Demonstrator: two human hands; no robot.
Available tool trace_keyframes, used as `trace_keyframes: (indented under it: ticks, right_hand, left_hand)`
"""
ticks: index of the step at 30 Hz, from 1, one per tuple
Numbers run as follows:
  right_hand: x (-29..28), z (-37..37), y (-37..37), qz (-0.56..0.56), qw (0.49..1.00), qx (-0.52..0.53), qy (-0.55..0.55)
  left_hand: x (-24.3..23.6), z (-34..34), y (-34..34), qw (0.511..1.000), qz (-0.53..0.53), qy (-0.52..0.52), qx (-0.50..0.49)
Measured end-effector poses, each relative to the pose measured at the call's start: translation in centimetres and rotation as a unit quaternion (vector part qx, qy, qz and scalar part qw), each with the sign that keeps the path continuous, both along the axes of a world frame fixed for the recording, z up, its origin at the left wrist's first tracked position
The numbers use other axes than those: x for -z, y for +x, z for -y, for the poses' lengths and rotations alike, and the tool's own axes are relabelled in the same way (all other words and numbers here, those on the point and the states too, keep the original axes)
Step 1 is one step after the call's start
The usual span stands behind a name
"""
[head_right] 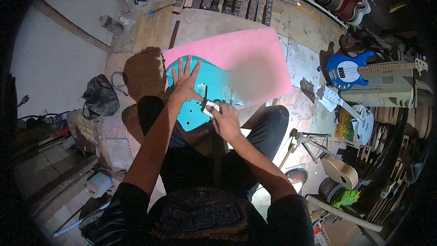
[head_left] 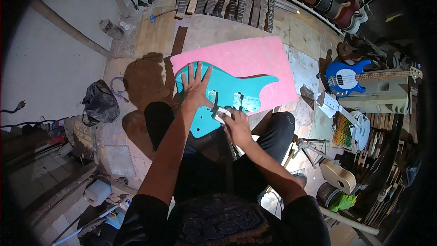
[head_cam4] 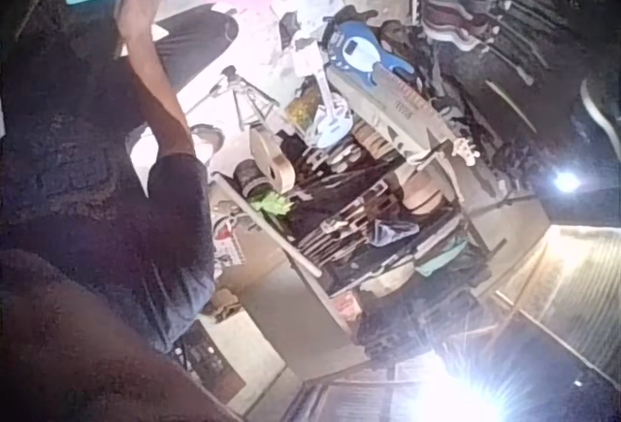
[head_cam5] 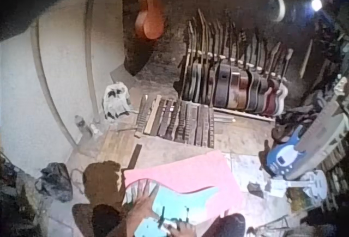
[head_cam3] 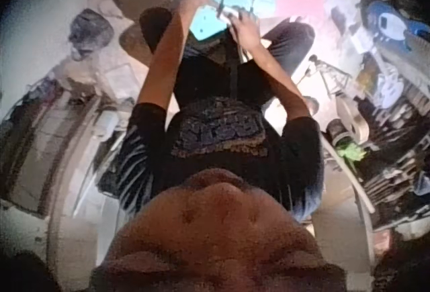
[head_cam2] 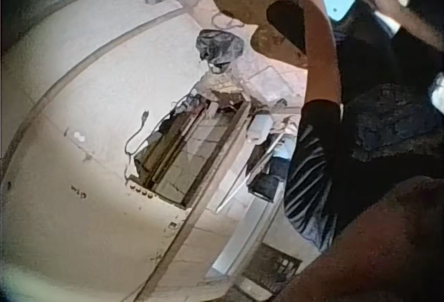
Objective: The person sands the flat surface and the contoured edges of a teal guitar body using a sanding block, then wipes the dust away with a cloth.
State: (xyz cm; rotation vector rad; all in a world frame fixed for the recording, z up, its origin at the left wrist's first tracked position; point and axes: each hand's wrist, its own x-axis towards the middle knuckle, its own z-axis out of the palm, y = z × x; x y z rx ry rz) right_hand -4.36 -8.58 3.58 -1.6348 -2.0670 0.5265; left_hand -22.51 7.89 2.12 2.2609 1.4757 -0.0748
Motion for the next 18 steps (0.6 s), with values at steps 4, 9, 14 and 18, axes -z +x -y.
trace_keyframes:
  ticks: [4, 9, 14, 18]
  right_hand:
    - [0.5, -5.2, 1.4, -0.023, 0.999, 0.046, -0.004]
    - [0.4, -6.0, 1.3, -0.044, 0.993, 0.106, -0.016]
    - [-0.7, -0.6, 0.3, -0.008, 0.999, 0.046, 0.013]
    - [0.7, -5.4, 1.9, -0.017, 0.994, 0.111, -0.018]
  left_hand:
    - [-0.6, 0.0, 0.1, 1.000, 0.011, -0.010, -0.005]
    - [-0.8, 0.0, 0.6, 1.000, -0.002, -0.018, -0.003]
    - [-0.6, 0.0, 0.1, 1.000, -0.007, -0.007, -0.008]
    - [-0.3, 0.0, 0.9, 1.000, 0.001, -0.010, -0.004]
